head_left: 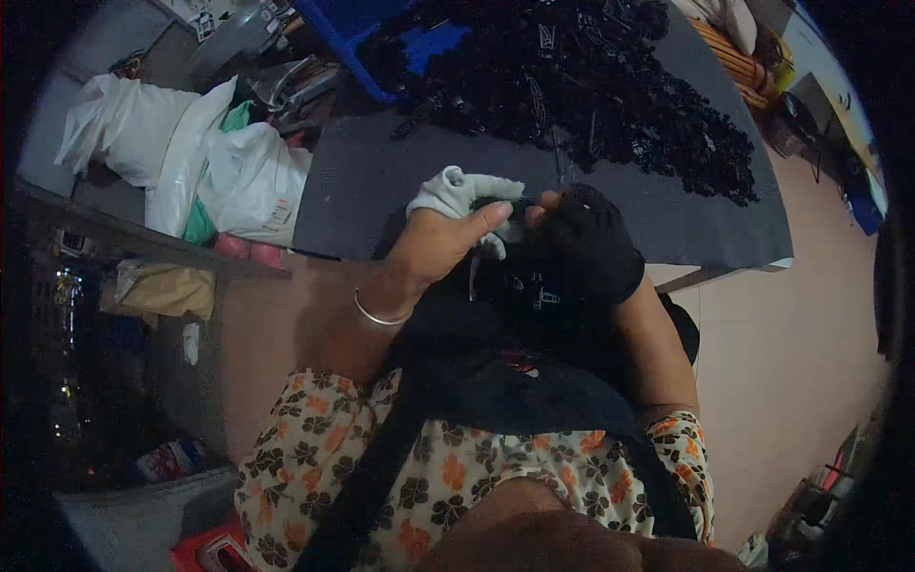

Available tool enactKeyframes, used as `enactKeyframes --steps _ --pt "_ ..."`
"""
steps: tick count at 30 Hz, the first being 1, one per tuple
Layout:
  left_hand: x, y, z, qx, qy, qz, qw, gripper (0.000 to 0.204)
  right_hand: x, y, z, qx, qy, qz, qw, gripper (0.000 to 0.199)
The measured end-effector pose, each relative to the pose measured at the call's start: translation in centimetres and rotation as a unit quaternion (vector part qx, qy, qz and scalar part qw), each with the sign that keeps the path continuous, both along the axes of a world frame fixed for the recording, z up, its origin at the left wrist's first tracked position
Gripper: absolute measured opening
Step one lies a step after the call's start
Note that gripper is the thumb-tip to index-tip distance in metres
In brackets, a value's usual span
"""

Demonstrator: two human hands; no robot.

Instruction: Assembling small black plastic or mechanical components at a factory workstation.

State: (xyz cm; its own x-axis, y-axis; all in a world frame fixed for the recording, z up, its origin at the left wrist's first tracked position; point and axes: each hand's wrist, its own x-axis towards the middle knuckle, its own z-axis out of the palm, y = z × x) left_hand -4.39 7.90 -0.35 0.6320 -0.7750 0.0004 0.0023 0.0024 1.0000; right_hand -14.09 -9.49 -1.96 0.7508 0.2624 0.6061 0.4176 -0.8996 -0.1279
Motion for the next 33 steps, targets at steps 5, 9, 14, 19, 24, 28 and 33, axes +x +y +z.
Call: enactKeyframes --steps 5,9,14,19,24,28,33 --pt "-1.1 0.2 0.4 0.033 -0.118 0.034 0.992 0.021 0.7 1.1 -0.5 0.208 -0.004 -0.023 0.978 0.029" --pt "-1.7 0.4 0.7 0.06 -0.307 0.013 0.95 0.022 0.3 0.2 -0.6 0.346 0.195 0.004 0.918 0.035" --pt "-1.7 -0.1 0.5 0.081 -0.251 -0.048 0.963 0.023 -0.3 -0.7 -0.4 0.371 0.232 0.019 0.899 0.035" --pt "0.1 -1.0 0.9 0.151 -0.265 -0.142 0.942 0.032 -1.1 -2.8 1.3 0.144 0.303 0.048 0.941 0.026" --pt "1.7 -6.6 0.8 0.045 -0.557 -0.002 0.829 0.034 -0.2 -8.7 -2.6 0.346 0.068 -0.181 0.918 0.024" --pt "1.9 -11.6 1.2 0.168 -0.617 -0.039 0.768 0.04 0.5 -8.5 -0.8 0.052 0.033 -0.324 0.944 0.021" --pt "3.9 -13.3 -1.3 0.244 -0.601 -0.009 0.761 0.022 1.3 -8.3 -1.6 0.045 -0.042 -0.241 0.969 0.019"
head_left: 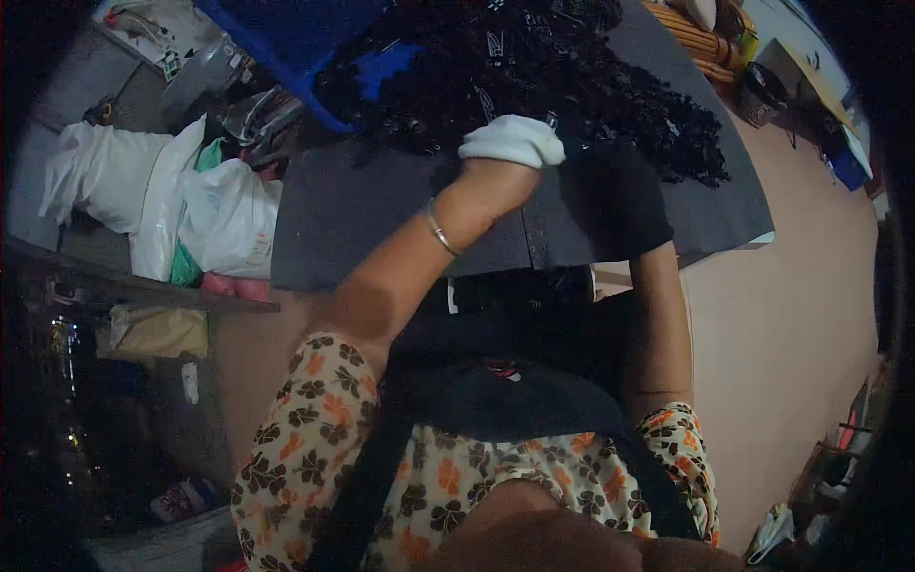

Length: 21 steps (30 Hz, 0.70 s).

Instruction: Assembling small black plastic or mechanical components at a factory workstation.

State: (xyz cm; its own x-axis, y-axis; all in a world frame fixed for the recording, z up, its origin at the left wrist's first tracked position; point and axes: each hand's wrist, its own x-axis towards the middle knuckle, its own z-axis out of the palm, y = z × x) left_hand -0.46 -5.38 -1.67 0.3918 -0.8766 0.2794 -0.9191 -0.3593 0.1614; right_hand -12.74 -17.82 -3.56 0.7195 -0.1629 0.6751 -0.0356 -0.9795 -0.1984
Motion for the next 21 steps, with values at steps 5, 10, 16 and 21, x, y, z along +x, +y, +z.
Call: enactKeyframes --steps 5,10,16,21 --pt "0.9 2.2 -0.6 -0.127 -0.001 -0.047 0.991 0.02 -1.4 0.5 1.5 0.037 -0.017 0.037 0.998 0.023" --pt "-0.5 1.0 0.0 -0.165 -0.045 -0.066 0.983 0.022 -1.8 -0.4 0.6 0.095 0.068 -0.016 0.993 0.034" --pt "0.4 0.0 -0.4 -0.116 -0.013 0.017 0.993 0.021 -1.1 -3.3 -3.9 0.268 -0.007 0.063 0.961 0.019" --pt "-0.4 3.3 0.8 -0.231 0.047 -0.073 0.969 0.029 -1.7 0.3 -0.8 0.265 -0.056 0.129 0.954 0.02"
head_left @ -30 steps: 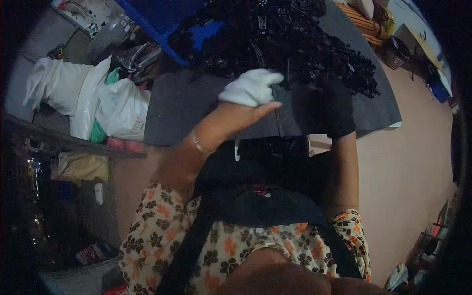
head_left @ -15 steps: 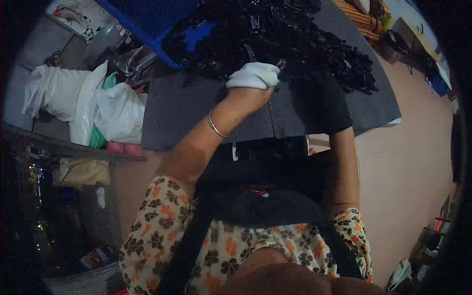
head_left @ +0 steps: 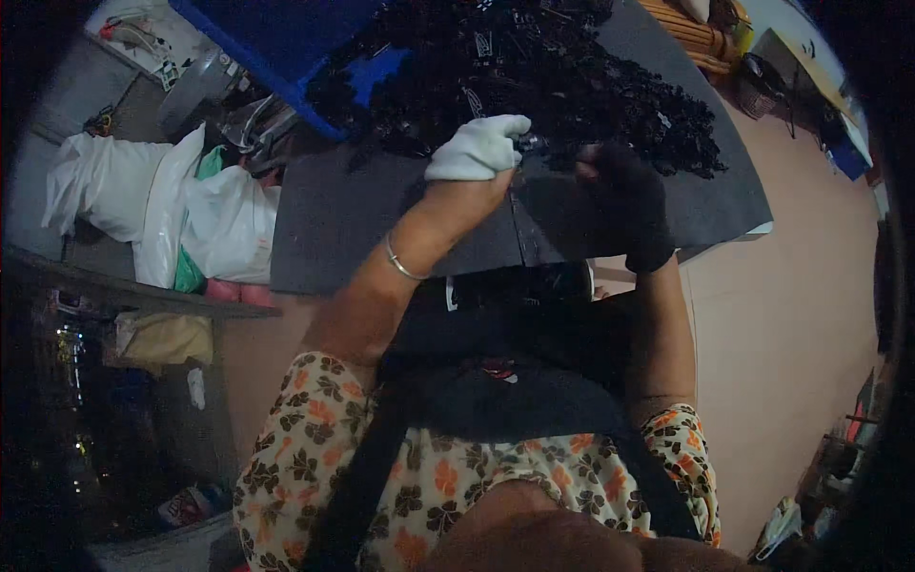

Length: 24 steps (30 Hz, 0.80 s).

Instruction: Assembling small black plastic or mechanical components at a factory workstation.

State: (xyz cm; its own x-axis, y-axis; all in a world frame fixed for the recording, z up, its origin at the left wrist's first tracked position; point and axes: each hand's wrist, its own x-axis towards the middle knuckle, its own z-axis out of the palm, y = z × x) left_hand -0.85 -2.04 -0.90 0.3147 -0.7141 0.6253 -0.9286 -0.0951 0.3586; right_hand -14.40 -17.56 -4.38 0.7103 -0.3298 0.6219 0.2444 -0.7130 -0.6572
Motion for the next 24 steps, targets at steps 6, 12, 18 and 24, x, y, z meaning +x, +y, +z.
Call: enactKeyframes --steps 6,12,18,24 --pt "-1.8 2.6 0.6 -0.001 0.172 -0.1 0.98 0.029 -0.5 3.6 2.5 -0.13 -0.058 0.028 0.989 0.03" --pt "-3.1 3.8 2.3 0.034 0.383 -0.083 0.919 0.025 -0.5 4.0 1.8 -0.204 -0.051 0.033 0.977 0.025" --pt "-3.2 4.6 2.3 -0.001 0.464 -0.094 0.881 0.028 -0.3 4.4 2.1 -0.237 -0.032 0.04 0.97 0.024" --pt "-3.6 4.3 1.2 -0.089 0.509 -0.098 0.851 0.022 -0.1 5.9 1.7 -0.007 -0.015 -0.048 0.999 0.017"
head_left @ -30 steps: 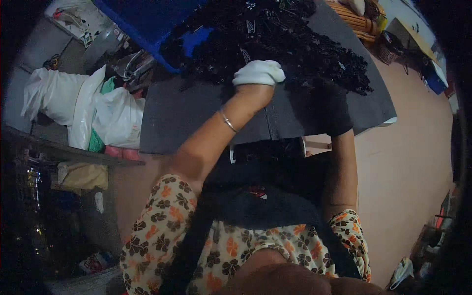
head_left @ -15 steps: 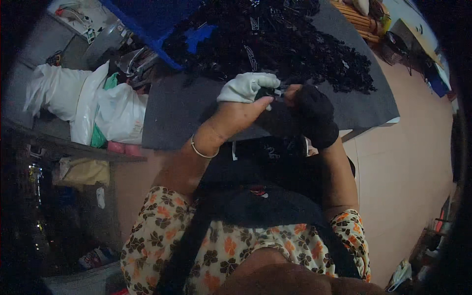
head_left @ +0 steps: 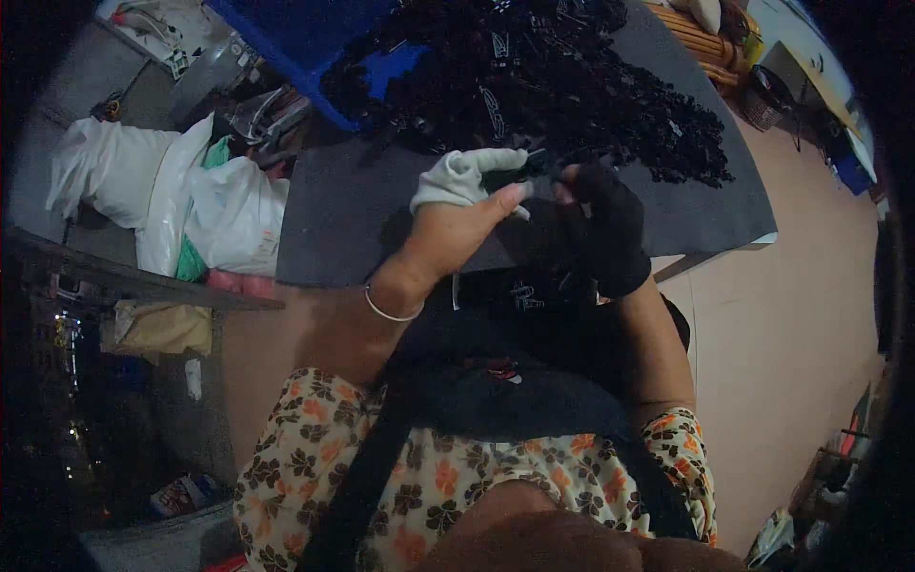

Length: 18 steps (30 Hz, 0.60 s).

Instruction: Assembling small black plastic or mechanical components at a factory workstation.

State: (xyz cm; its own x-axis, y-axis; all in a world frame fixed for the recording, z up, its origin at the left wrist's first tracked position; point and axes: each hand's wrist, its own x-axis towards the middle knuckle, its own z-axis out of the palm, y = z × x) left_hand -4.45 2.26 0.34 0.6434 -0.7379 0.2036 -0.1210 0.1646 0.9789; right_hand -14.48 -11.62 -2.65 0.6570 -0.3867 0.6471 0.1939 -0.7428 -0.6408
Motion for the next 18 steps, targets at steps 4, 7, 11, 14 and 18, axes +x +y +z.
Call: enactKeyframes --steps 4,7,11,14,18 --pt "-1.4 -0.1 -0.7 -0.001 -0.09 0.072 0.993 0.019 0.5 1.2 -0.1 0.183 0.084 0.02 0.979 0.011" --pt "-2.6 0.0 1.6 0.053 -0.379 0.063 0.922 0.017 0.8 1.1 -1.2 0.262 0.036 0.12 0.957 0.006" --pt "-1.9 1.1 0.5 0.057 -0.415 0.044 0.907 0.018 0.3 1.8 -0.8 0.405 0.087 0.195 0.889 0.008" --pt "-1.3 1.9 -0.7 0.069 -0.403 0.041 0.912 0.022 0.3 2.1 -0.2 0.383 0.114 0.222 0.889 0.009" --pt "-1.6 2.9 -0.8 0.072 -0.409 0.127 0.901 0.025 0.4 2.2 -0.1 0.1 0.105 0.145 0.979 0.022"
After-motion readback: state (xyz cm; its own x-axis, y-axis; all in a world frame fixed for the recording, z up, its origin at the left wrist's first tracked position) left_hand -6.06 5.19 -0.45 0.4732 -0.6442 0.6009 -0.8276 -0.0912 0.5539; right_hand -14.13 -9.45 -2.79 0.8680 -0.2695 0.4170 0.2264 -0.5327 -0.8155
